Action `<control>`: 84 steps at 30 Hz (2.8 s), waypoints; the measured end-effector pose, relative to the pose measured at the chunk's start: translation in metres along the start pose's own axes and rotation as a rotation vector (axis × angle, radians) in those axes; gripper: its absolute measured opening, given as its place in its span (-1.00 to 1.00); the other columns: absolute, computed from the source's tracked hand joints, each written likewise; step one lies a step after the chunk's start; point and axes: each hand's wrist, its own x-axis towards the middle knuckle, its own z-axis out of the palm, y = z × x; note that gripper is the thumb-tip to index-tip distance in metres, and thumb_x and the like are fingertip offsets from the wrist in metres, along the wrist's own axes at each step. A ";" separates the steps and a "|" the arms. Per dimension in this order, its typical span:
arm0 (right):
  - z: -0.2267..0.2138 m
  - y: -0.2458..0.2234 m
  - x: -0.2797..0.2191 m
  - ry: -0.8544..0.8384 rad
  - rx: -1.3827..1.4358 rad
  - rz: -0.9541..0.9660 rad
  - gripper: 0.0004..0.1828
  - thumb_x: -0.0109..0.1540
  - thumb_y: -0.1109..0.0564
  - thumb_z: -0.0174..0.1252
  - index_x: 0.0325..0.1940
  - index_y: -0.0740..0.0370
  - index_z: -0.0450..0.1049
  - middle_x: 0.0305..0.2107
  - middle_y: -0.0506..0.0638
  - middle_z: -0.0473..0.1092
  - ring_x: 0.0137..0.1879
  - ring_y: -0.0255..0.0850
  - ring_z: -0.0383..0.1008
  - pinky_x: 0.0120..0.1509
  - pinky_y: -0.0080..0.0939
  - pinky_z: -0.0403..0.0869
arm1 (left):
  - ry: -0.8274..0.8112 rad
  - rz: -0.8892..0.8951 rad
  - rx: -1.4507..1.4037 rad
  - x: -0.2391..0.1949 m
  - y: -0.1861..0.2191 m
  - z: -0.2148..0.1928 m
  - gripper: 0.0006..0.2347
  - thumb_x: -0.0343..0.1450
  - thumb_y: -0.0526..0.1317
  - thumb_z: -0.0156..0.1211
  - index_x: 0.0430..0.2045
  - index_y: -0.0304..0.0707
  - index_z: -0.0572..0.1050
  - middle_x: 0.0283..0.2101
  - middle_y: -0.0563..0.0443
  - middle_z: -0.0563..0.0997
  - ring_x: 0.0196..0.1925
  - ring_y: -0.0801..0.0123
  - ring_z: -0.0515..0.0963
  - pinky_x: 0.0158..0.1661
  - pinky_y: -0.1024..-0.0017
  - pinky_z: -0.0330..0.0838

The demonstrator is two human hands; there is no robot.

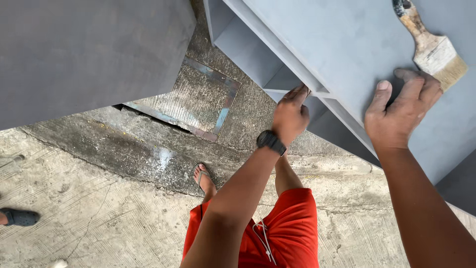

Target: The person sands the interior shelves and edges of a gray cabinet using a sanding block. They work on the top shelf, middle shelf, and lower sections, occasionally switching the sanding block between hands. A paintbrush is visible on the shelf but is not used.

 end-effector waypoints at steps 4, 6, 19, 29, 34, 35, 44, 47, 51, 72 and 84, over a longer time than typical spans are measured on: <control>0.000 0.000 0.001 0.019 0.002 -0.006 -0.74 0.58 0.23 0.13 0.15 0.59 0.48 0.06 0.37 0.23 0.22 0.33 0.24 0.35 0.40 0.32 | 0.056 -0.014 -0.157 -0.003 0.002 -0.009 -0.58 0.51 -0.31 0.07 0.32 -0.41 0.48 0.36 -0.29 0.59 0.38 0.00 0.65 0.40 0.20 0.56; 0.002 0.001 -0.001 0.015 -0.002 0.013 -0.72 0.59 0.17 0.11 0.15 0.55 0.49 0.05 0.36 0.24 0.23 0.34 0.25 0.38 0.40 0.31 | 0.077 0.130 -0.001 -0.002 -0.007 -0.005 -0.62 0.48 -0.43 0.19 0.24 -0.33 0.57 0.32 -0.29 0.63 0.28 0.00 0.70 0.40 0.12 0.54; 0.000 -0.002 0.003 0.016 0.014 0.008 -0.72 0.59 0.18 0.10 0.16 0.57 0.48 0.06 0.37 0.24 0.22 0.34 0.25 0.37 0.40 0.30 | -0.168 -0.006 0.111 0.014 -0.004 -0.016 -0.56 0.37 -0.59 0.17 0.15 -0.30 0.61 0.17 -0.26 0.73 0.04 0.13 0.78 -0.12 0.39 0.80; 0.002 0.000 0.005 0.018 -0.009 0.001 -0.71 0.60 0.15 0.08 0.15 0.53 0.47 0.04 0.38 0.25 0.21 0.35 0.27 0.35 0.40 0.31 | -0.320 0.047 0.042 0.030 0.002 -0.029 -0.65 0.41 -0.63 0.03 0.05 -0.38 0.51 -0.37 -0.07 0.60 -0.59 0.32 0.59 -0.63 0.42 0.56; 0.001 0.000 0.002 0.024 -0.017 -0.010 -0.70 0.61 0.14 0.08 0.15 0.54 0.48 0.04 0.38 0.24 0.17 0.36 0.26 0.32 0.40 0.31 | -0.562 -0.406 0.018 0.040 -0.006 -0.023 -0.53 0.46 -0.65 -0.13 0.21 -0.31 0.52 -0.06 -0.23 0.72 -0.26 0.19 0.80 -0.38 0.53 0.81; 0.003 -0.001 0.004 0.026 -0.014 -0.007 -0.73 0.59 0.18 0.10 0.15 0.55 0.48 0.05 0.38 0.25 0.18 0.35 0.25 0.32 0.39 0.32 | -0.373 -0.195 -0.076 0.033 -0.006 -0.020 -0.58 0.41 -0.65 -0.04 0.10 -0.34 0.56 -0.27 -0.17 0.70 -0.43 0.25 0.73 -0.47 0.48 0.74; 0.001 -0.004 0.002 0.015 -0.028 -0.008 -0.73 0.60 0.20 0.10 0.16 0.58 0.47 0.06 0.38 0.23 0.20 0.34 0.24 0.33 0.40 0.32 | -0.406 -0.166 0.055 0.033 -0.030 -0.003 -0.48 0.42 -0.58 -0.07 0.29 -0.13 0.39 -0.29 -0.17 0.69 -0.38 0.12 0.69 -0.49 0.31 0.64; 0.003 -0.003 0.005 0.027 -0.043 -0.014 -0.71 0.61 0.17 0.09 0.15 0.58 0.48 0.06 0.38 0.25 0.19 0.34 0.25 0.32 0.37 0.32 | -0.244 -0.012 -0.136 0.021 -0.026 -0.008 -0.51 0.39 -0.70 -0.04 0.18 -0.32 0.49 -0.02 -0.18 0.58 -0.25 0.22 0.73 -0.41 0.54 0.70; -0.002 -0.008 0.003 0.009 -0.058 -0.015 -0.71 0.61 0.18 0.08 0.16 0.57 0.48 0.06 0.38 0.24 0.19 0.34 0.25 0.30 0.38 0.33 | -0.585 -0.286 0.154 0.043 -0.071 0.015 -0.43 0.41 -0.58 -0.14 0.36 -0.21 0.40 -0.24 -0.31 0.73 -0.22 -0.09 0.77 -0.31 0.13 0.75; 0.005 0.010 0.000 0.025 -0.047 -0.038 -0.77 0.50 0.33 0.17 0.17 0.63 0.50 0.08 0.47 0.28 0.26 0.42 0.26 0.37 0.42 0.30 | -0.806 -0.407 0.450 0.019 -0.200 -0.017 -0.56 0.44 -0.44 0.24 0.29 -0.37 0.49 0.14 -0.35 0.67 0.21 -0.16 0.69 0.11 0.03 0.66; 0.009 0.022 0.000 0.052 -0.088 -0.170 -0.75 0.45 0.40 0.21 0.16 0.71 0.49 0.10 0.54 0.30 0.21 0.41 0.30 0.25 0.41 0.39 | -0.689 -1.287 -0.007 -0.293 -0.228 -0.077 -0.80 0.55 -0.36 -0.01 -0.07 -0.37 0.59 -0.15 -0.14 0.65 -0.15 0.14 0.64 -0.29 0.28 0.49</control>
